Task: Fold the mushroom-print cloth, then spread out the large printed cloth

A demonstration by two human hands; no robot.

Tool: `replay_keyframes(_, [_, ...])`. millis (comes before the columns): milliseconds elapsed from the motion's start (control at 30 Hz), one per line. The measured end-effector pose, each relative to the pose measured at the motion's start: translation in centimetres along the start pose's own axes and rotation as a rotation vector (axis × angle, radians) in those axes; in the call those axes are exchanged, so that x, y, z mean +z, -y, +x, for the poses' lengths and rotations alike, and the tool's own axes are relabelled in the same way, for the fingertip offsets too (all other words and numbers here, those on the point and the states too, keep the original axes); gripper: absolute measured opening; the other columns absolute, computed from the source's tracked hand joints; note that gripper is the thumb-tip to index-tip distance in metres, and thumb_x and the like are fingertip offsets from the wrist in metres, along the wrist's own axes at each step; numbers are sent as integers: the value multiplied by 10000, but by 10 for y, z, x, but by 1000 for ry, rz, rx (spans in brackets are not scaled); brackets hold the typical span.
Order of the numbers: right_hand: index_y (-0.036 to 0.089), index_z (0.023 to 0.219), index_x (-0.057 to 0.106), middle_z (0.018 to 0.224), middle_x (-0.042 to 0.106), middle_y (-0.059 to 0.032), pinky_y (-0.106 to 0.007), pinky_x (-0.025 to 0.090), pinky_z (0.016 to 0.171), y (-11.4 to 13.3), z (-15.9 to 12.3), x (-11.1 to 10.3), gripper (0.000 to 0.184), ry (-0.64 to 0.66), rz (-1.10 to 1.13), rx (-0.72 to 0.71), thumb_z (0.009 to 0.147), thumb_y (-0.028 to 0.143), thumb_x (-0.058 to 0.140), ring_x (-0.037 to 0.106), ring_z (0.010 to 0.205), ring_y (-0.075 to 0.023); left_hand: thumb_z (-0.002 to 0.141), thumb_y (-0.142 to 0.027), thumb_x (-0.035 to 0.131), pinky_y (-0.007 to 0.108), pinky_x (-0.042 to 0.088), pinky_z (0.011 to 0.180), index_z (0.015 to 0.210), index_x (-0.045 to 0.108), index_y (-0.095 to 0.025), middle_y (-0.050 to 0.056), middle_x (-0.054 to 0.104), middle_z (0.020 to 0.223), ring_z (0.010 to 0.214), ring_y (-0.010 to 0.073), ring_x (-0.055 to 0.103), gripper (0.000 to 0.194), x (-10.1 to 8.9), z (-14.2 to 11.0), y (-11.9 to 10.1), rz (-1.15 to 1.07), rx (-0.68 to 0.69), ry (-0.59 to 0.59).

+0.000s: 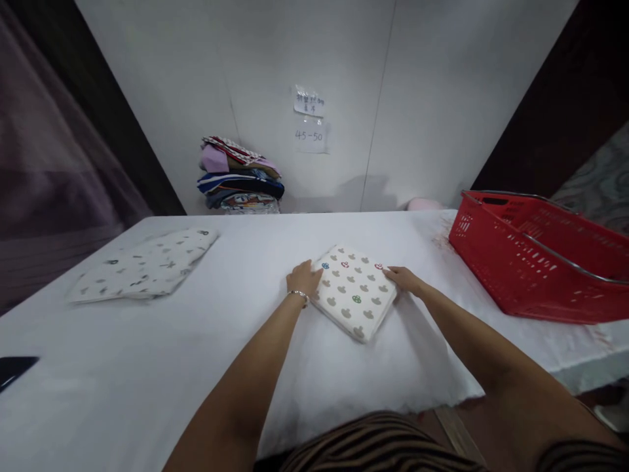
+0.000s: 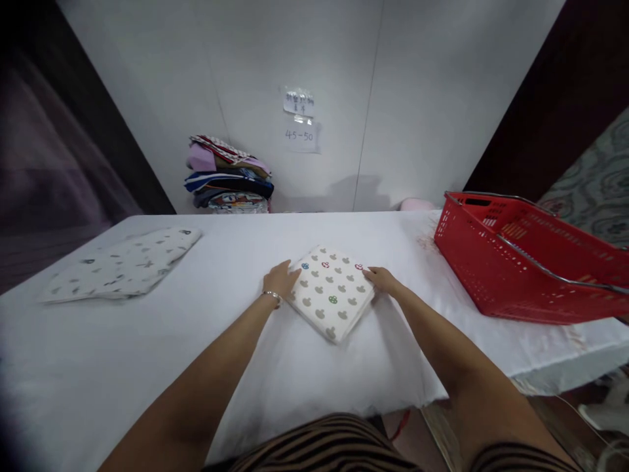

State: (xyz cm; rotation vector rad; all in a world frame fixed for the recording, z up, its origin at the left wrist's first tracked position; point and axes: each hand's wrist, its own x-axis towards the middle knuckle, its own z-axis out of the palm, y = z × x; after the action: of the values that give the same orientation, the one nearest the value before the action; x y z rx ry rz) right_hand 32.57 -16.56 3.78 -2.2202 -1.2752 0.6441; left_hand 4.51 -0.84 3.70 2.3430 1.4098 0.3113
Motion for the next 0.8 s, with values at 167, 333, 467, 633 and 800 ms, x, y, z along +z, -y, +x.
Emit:
replay_keyframes(167, [134, 978, 718, 954, 719, -83, -302, 498, 760, -5, 10, -4, 328, 36, 144, 88, 777, 383, 647, 648, 864, -233, 802, -565, 476, 356, 443, 889, 1208, 560, -160, 144, 583, 1259, 1139, 292, 548, 581, -1, 23, 12, 13, -91, 148])
replay_keyframes(333, [126, 958, 718, 923, 717, -71, -284, 490, 727, 2, 17, 10, 345, 23, 263, 76, 740, 392, 683, 637, 852, -222, 765, -524, 552, 318, 457, 851, 1138, 610, -185, 109, 622, 1196, 1068, 261, 586, 508, -15, 36, 35, 55, -37, 38])
replay_keyframes(467, [158, 979, 718, 919, 714, -25, -247, 477, 719, 31, 24, 40, 306, 58, 351, -10, 754, 360, 668, 626, 853, -194, 777, -505, 565, 327, 462, 860, 1127, 618, -196, 89, 638, 1176, 1043, 255, 596, 470, -36, 39, 72, 71, -149, 8])
replay_keyframes(633, [143, 968, 716, 906, 709, -32, -242, 475, 720, 49, 23, 55, 293, 52, 437, -30, 810, 359, 598, 614, 824, -175, 823, -472, 537, 336, 424, 954, 1179, 582, -181, 87, 600, 1247, 1146, 255, 542, 462, -48, 20, 88, 72, -205, -72])
replay_keyframes(800, [129, 998, 680, 924, 690, -63, -203, 466, 588, 35, 4, 46, 300, -12, 487, 37, 875, 341, 506, 594, 719, -130, 864, -396, 517, 324, 347, 1045, 1140, 596, -218, 49, 593, 1242, 1194, 221, 487, 338, -38, -32, 49, 84, 127, -247])
